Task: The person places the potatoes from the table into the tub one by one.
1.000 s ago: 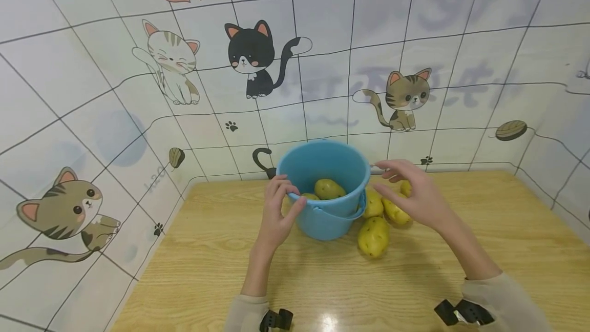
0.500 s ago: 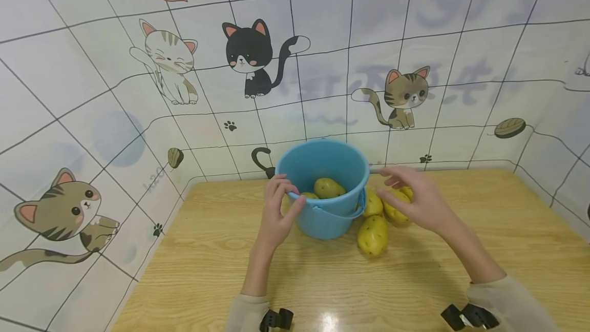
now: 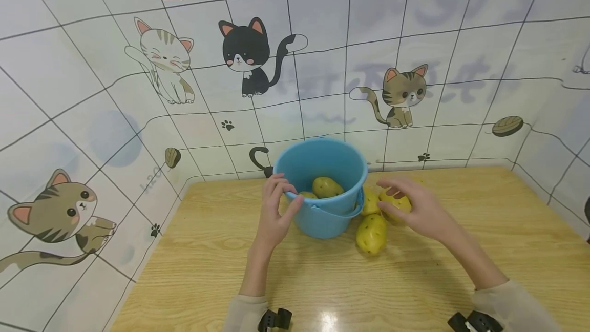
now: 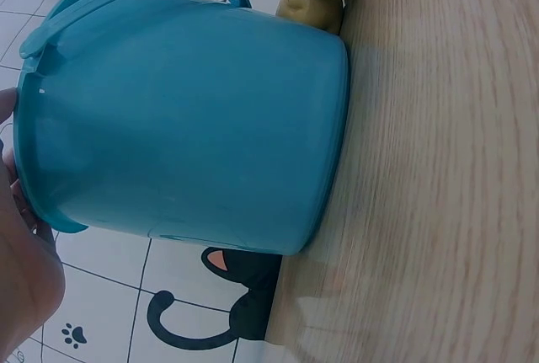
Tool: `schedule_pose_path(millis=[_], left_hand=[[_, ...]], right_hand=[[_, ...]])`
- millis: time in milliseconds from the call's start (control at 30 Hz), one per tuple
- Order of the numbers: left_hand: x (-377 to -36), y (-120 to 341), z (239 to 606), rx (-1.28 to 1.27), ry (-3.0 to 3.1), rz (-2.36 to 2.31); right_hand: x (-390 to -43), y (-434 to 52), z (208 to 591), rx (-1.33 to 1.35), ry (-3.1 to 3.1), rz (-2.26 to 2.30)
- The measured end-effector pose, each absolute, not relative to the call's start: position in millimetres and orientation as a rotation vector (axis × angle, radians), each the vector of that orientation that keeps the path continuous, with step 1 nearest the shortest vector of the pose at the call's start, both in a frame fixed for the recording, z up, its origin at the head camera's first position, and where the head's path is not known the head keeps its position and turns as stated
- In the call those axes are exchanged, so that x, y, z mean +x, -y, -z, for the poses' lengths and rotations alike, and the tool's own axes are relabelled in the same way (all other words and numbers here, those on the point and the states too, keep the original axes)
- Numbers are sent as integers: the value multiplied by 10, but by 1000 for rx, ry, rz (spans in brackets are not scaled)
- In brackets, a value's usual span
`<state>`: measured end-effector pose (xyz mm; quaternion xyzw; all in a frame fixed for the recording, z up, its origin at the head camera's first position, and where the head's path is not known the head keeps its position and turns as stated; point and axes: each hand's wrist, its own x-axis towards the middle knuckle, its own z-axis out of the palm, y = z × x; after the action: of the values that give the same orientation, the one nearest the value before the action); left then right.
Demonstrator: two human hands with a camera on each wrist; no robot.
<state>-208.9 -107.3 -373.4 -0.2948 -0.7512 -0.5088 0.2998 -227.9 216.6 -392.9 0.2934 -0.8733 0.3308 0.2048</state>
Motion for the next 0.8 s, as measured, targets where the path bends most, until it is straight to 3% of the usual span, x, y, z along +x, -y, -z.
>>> schedule_pose_path(millis=[800], left_hand=[[-2107,1088,3758,-779,1998,1362]], right_hand=[[-2239,-2093,4207,943,2681,-1026]])
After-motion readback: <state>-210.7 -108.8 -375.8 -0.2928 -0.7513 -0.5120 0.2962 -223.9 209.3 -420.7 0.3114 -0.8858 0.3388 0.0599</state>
